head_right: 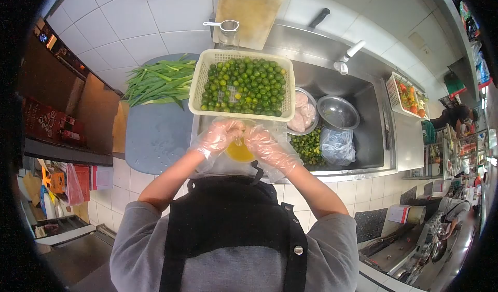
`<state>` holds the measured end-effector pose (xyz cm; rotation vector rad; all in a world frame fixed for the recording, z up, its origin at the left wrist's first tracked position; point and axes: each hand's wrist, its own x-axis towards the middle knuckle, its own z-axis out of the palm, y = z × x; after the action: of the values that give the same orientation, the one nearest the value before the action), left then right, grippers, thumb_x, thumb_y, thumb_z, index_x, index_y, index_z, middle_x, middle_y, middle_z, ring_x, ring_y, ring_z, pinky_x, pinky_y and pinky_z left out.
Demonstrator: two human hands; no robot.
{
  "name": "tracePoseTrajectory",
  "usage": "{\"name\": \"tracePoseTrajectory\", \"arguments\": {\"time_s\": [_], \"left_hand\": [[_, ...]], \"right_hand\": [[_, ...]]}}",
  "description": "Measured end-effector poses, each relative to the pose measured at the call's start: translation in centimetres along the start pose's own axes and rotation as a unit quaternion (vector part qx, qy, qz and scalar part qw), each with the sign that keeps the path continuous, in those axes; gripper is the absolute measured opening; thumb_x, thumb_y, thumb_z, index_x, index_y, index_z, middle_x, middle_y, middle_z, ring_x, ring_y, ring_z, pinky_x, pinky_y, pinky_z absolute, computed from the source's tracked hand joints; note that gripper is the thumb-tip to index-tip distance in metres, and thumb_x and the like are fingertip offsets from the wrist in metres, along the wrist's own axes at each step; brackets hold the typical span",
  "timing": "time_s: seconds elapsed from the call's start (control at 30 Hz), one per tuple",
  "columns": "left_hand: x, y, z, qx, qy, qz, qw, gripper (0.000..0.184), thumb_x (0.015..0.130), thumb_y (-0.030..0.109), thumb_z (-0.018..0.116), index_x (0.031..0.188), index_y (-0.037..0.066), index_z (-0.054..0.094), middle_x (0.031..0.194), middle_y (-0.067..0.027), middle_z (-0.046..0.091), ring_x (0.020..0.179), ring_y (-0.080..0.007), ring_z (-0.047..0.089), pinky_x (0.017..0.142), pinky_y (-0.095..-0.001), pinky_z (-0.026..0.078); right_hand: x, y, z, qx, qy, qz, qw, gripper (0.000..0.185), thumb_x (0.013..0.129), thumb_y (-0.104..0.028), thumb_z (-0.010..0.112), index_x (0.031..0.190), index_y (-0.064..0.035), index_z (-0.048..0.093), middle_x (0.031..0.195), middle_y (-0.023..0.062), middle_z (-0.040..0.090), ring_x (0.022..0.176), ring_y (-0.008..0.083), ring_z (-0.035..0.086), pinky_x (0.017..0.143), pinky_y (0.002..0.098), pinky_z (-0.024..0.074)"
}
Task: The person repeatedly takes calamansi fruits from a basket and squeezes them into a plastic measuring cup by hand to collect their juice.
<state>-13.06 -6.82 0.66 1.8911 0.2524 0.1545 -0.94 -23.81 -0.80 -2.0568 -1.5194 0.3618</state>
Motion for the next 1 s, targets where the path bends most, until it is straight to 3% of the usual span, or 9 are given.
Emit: {"name": "tracePoseTrajectory", "arguments": {"time_s": [0.1, 0.17, 0.27, 0.43, 0.5, 0.67, 0.73, 0.83, 1.0], "left_hand": [[0.0, -1.0, -0.4, -0.158, -0.046, -0.054, 0.985, 0.020, 0.088, 0.006, 0.068, 0.107, 0.002, 0.063, 0.094, -0.0048, 0.067, 0.085, -0.0132, 0.063, 0.077, -0.0301, 0.052], [0.1, -1.7, -0.4, -0.241, -0.068, -0.053, 0.967, 0.017, 0.088, 0.006, 0.067, 0.103, 0.002, 0.062, 0.091, -0.0035, 0.065, 0.083, -0.0128, 0.062, 0.076, -0.0297, 0.052], [-0.1, -0.7, -0.5, -0.176, -0.052, -0.031, 0.983, 0.013, 0.087, 0.006, 0.065, 0.099, 0.003, 0.061, 0.086, -0.0011, 0.062, 0.080, -0.0119, 0.061, 0.072, -0.0305, 0.050], [-0.1, 2.6, -0.9, 0.129, 0.061, 0.090, 0.986, 0.012, 0.083, 0.009, 0.065, 0.093, 0.006, 0.059, 0.084, -0.0107, 0.061, 0.080, -0.0244, 0.061, 0.072, -0.0359, 0.048], [0.1, 2.3, -0.4, 0.092, 0.077, 0.113, 0.986, 0.014, 0.080, 0.010, 0.065, 0.091, 0.005, 0.057, 0.081, -0.0126, 0.060, 0.076, -0.0284, 0.059, 0.069, -0.0381, 0.048], [-0.1, 1.2, 0.1, 0.068, 0.096, 0.133, 0.984, 0.012, 0.086, 0.014, 0.064, 0.090, 0.006, 0.058, 0.085, -0.0164, 0.060, 0.081, -0.0377, 0.057, 0.072, -0.0434, 0.046], [0.1, 0.8, 0.4, 0.165, 0.118, 0.143, 0.969, 0.011, 0.087, 0.014, 0.064, 0.092, 0.006, 0.057, 0.087, -0.0180, 0.060, 0.083, -0.0406, 0.057, 0.072, -0.0451, 0.046], [-0.1, 0.9, 0.1, 0.142, 0.121, 0.166, 0.968, 0.011, 0.088, 0.014, 0.063, 0.094, 0.007, 0.057, 0.088, -0.0183, 0.061, 0.085, -0.0412, 0.058, 0.071, -0.0465, 0.046], [0.0, 1.4, -0.7, 0.195, 0.084, 0.180, 0.960, 0.012, 0.087, 0.012, 0.063, 0.097, 0.008, 0.057, 0.088, -0.0175, 0.061, 0.086, -0.0413, 0.058, 0.073, -0.0476, 0.047]], "right_hand": [[1.2, -3.1, -2.7, 0.016, -0.092, 0.098, 0.991, 0.017, 0.088, -0.012, 0.060, 0.102, -0.0032, 0.059, 0.090, 0.0203, 0.063, 0.085, 0.0381, 0.061, 0.074, 0.0448, 0.0479], [1.1, -2.9, -2.5, 0.062, -0.055, 0.057, 0.995, 0.016, 0.086, -0.012, 0.061, 0.099, -0.0032, 0.059, 0.087, 0.0198, 0.061, 0.083, 0.0374, 0.061, 0.073, 0.0448, 0.0478], [1.9, -4.1, -2.8, 0.084, 0.009, -0.004, 0.996, 0.015, 0.083, -0.011, 0.064, 0.095, -0.0035, 0.060, 0.082, 0.0184, 0.060, 0.080, 0.0362, 0.061, 0.072, 0.0448, 0.0478], [2.7, -3.4, -2.3, 0.008, 0.041, 0.007, 0.999, 0.009, 0.082, -0.008, 0.060, 0.088, -0.0011, 0.062, 0.081, 0.0218, 0.061, 0.080, 0.0412, 0.060, 0.072, 0.0473, 0.0480], [2.6, -2.2, -1.3, -0.003, 0.072, -0.022, 0.997, 0.016, 0.081, -0.012, 0.067, 0.095, -0.0053, 0.064, 0.086, 0.0165, 0.061, 0.081, 0.0346, 0.060, 0.071, 0.0437, 0.0479], [2.5, -3.2, -1.2, 0.072, 0.084, -0.023, 0.994, 0.009, 0.081, -0.007, 0.064, 0.089, -0.0031, 0.062, 0.083, 0.0174, 0.060, 0.080, 0.0370, 0.059, 0.072, 0.0454, 0.0476], [2.5, -3.2, -1.0, 0.101, 0.070, 0.005, 0.992, 0.005, 0.082, -0.006, 0.060, 0.085, -0.0013, 0.061, 0.081, 0.0194, 0.060, 0.080, 0.0397, 0.059, 0.074, 0.0472, 0.0477], [2.6, -1.9, 0.1, 0.059, 0.094, -0.051, 0.992, 0.004, 0.084, -0.005, 0.059, 0.086, -0.0023, 0.061, 0.084, 0.0191, 0.061, 0.082, 0.0389, 0.059, 0.074, 0.0461, 0.0482], [2.3, -2.2, -0.5, 0.153, 0.065, -0.062, 0.984, 0.017, 0.090, -0.008, 0.055, 0.106, -0.0045, 0.059, 0.089, 0.0182, 0.060, 0.085, 0.0369, 0.058, 0.078, 0.0438, 0.0476]]}}
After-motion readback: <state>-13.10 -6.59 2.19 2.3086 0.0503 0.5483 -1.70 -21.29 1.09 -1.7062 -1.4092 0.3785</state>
